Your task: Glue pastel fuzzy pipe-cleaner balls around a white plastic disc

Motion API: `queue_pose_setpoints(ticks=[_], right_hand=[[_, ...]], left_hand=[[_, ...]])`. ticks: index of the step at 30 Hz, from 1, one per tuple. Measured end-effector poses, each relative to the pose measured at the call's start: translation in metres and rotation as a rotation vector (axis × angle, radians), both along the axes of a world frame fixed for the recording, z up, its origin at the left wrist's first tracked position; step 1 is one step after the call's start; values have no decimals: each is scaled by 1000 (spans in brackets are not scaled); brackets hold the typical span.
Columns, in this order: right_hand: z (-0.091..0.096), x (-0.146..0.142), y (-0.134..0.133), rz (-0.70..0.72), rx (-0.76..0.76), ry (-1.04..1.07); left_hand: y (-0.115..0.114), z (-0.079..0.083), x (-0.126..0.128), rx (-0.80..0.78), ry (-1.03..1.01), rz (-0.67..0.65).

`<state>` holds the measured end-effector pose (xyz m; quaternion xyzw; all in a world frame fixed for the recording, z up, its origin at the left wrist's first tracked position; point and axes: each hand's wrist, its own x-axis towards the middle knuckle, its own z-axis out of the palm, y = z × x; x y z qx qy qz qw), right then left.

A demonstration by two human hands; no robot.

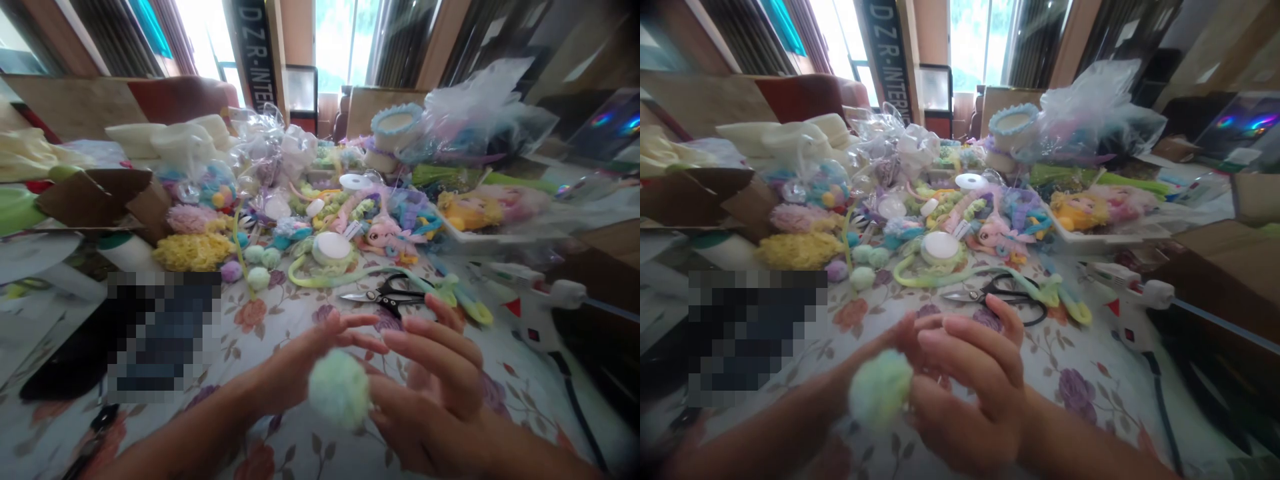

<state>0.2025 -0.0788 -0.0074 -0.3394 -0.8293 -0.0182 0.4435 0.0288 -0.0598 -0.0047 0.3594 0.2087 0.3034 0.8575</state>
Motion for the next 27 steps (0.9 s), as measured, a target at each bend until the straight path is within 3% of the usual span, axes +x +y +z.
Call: queue_pose_setpoints(ticks=[2,6,13,15,17,20,22,23,25,27], right_hand=[[1,0,12,6,-15,-21],[5,3,30,-3,-30,-55],[-6,0,37,39,-10,-145],[-7,0,38,35,-42,-111],[-6,3,41,-11,-85,-36],[-4,8,48,-116,-129,90],[-5,10,51,-164,-114,112],[-7,10,52,-166,-102,92],[-11,8,53,-122,-80,27],[-15,6,52,-39,-72,0]], left_hand=[[-1,-2,-1,-1,-5,-20],[7,-3,-8,99,90,131],[20,-3,-5,649,552,445],[22,-5,-5,625,568,481],[26,-6,-8,503,572,543],[34,-4,-17,349,616,817],[36,-2,-20,400,742,1029],[36,0,-19,523,825,1104],[31,2,-12,992,958,1120],[24,1,0,1576,960,920]])
